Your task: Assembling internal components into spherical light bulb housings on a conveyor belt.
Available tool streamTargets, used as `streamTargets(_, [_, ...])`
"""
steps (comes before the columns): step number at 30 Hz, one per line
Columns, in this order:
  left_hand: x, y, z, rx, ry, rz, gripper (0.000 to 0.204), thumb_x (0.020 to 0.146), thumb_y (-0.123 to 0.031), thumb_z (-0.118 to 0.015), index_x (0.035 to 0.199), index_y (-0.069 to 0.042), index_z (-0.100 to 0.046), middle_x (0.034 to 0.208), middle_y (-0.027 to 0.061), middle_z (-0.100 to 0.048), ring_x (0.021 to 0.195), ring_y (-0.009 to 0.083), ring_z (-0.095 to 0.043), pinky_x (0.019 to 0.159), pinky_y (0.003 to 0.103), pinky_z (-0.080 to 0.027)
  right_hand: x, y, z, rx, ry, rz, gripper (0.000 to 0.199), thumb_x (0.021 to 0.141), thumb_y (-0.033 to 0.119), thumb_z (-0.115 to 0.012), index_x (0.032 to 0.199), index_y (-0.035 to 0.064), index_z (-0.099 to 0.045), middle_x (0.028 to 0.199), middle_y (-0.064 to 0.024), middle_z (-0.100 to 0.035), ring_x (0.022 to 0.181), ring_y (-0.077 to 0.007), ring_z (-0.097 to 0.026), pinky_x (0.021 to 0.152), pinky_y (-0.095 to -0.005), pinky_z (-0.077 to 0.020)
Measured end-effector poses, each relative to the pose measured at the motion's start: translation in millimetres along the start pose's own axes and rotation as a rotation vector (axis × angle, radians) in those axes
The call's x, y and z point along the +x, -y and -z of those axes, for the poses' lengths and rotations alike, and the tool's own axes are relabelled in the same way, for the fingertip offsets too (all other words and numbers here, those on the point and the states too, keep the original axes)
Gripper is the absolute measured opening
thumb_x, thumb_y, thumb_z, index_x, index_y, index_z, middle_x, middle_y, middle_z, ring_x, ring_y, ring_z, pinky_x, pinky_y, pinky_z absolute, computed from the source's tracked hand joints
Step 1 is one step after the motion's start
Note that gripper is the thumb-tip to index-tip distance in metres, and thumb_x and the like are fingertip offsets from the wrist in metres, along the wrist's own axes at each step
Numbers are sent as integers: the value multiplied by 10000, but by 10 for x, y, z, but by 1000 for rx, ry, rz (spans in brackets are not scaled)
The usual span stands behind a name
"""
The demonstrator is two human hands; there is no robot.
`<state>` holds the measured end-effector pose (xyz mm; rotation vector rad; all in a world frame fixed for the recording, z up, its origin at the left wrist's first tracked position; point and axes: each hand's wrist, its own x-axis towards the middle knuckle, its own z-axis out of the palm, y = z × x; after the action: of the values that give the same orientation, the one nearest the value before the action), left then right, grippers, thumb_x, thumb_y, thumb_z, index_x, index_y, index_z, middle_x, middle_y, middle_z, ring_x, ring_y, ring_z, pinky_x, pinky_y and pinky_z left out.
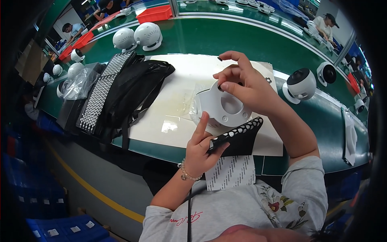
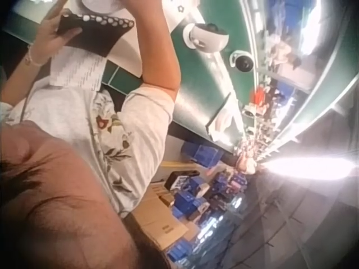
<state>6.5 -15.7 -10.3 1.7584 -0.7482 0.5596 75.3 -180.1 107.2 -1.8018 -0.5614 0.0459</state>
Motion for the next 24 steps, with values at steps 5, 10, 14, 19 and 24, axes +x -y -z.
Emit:
streamTargets(5, [-9, 10, -1, -17, -3, 17, 184, 635, 1, -712, 765, 37, -587, 1341, 270, -249, 523, 97, -489, 547, 208, -430, -46, -38, -36, -126, -30, 69, 468, 806, 26, -491, 1229, 48, -290, 869, -73, -541, 1051, -224, -509, 883, -333, -390])
streamTargets(10, [4, -4, -3, -1, -26, 15, 202, 617, -18, -707, 775, 29, -590, 1324, 250, -298, 525, 129, -545, 537, 236, -459, -262, 57, 4, -794, 17, 367, 483, 805, 60, -523, 1237, 57, -307, 1041, -145, -557, 1129, -245, -455, 928, -366, -357])
streamTargets(14, [18, -22, 13, 19, -3, -4, 200, 617, -17, -701, 787, 24, -604, 1328, 241, -298, 527, 127, -548, 538, 237, -460, -365, -20, -25, -450, -37, 302, 492, 798, 72, -547, 1231, 67, -315, 1107, -147, -538, 1177, -251, -409, 965, -388, -304])
streamTargets(19, [3, -20, 32, 21, 37, 44, 200, 622, -14, -696, 800, 14, -610, 1332, 241, -292, 592, 144, -592, 570, 247, -474, -419, -94, -70, -247, -125, 298, 300, 758, 65, -606, 1032, 91, -484, 1189, -129, -477, 1251, -308, -294, 1008, -413, -215])
streamTargets(24, [29, -54, 21, 18, 4, 3, 191, 622, -4, -701, 784, 3, -600, 1313, 266, -301, 721, 175, -619, 639, 258, -474, -508, -60, -160, -543, -66, 257, 59, 757, 97, -617, 806, 85, -587, 1350, -132, -315, 1304, -332, -144, 1009, -423, -191])
